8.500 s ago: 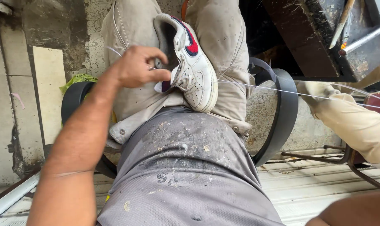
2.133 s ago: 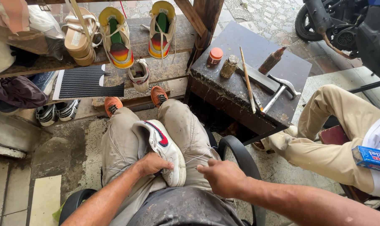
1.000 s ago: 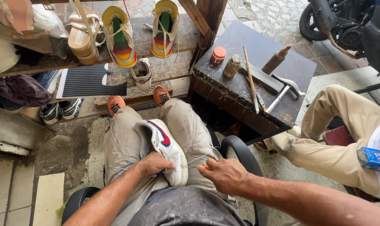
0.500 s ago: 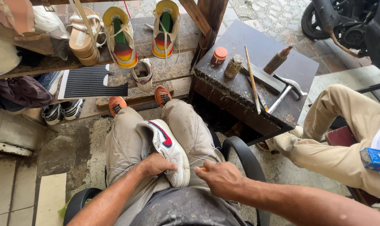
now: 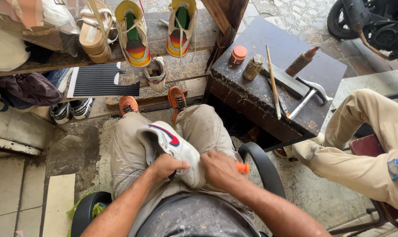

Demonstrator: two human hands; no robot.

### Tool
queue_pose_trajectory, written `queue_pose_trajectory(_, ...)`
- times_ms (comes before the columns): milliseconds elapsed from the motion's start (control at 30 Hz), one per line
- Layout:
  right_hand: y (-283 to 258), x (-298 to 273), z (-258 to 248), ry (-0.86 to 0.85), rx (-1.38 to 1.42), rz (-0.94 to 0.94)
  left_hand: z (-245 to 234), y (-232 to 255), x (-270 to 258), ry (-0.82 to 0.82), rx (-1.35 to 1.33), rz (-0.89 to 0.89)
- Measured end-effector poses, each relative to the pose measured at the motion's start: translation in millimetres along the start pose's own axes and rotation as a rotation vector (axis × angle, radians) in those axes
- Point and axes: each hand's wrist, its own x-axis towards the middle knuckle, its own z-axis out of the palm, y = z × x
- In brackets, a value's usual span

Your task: Stitching the sole of a white sneaker using a needle and thread

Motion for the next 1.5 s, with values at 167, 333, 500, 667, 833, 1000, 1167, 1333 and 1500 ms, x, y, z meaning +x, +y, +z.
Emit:
queue_pose_trajectory(167,8,28,-59,0.029,-0.136,-0.008,20,39,-3,0.185,-0.005,0.025)
queue_pose_trajectory(333,17,56,-62,0.034,-0.199,-0.086,18,47,-1,0.240,-0.022,0.004)
queue_pose_trajectory(500,8,43,-62,0.106,-0.165,-0.126,-24,68,-7,0.116,0.353,-0.002)
queue_pose_trajectory(667,-42,8,-75,0.063,0.279,-0.438,-20,83,-23,0.041,-0.446,-0.039)
queue_pose_trajectory(833,-57,19,-46,0.158,0.117,-0.403,-25,80,-34,-0.038,-0.799,-0.015)
queue_pose_trajectory(1000,-45,38,-20,0.224,0.044,-0.388,-22,75,-36,-0.079,-0.871,-0.003)
queue_pose_trajectory(1167,-23,43,10,0.436,0.070,-0.459,-42,38,-7,-0.012,-0.660,-0.030)
queue_pose_trajectory(1333,3,29,15,0.504,0.195,-0.517,-49,31,0,0.203,1.380,0.091)
queue_pose_trajectory(1500,12,21,35,0.541,0.243,-0.559,-39,30,22,0.082,0.953,-0.004)
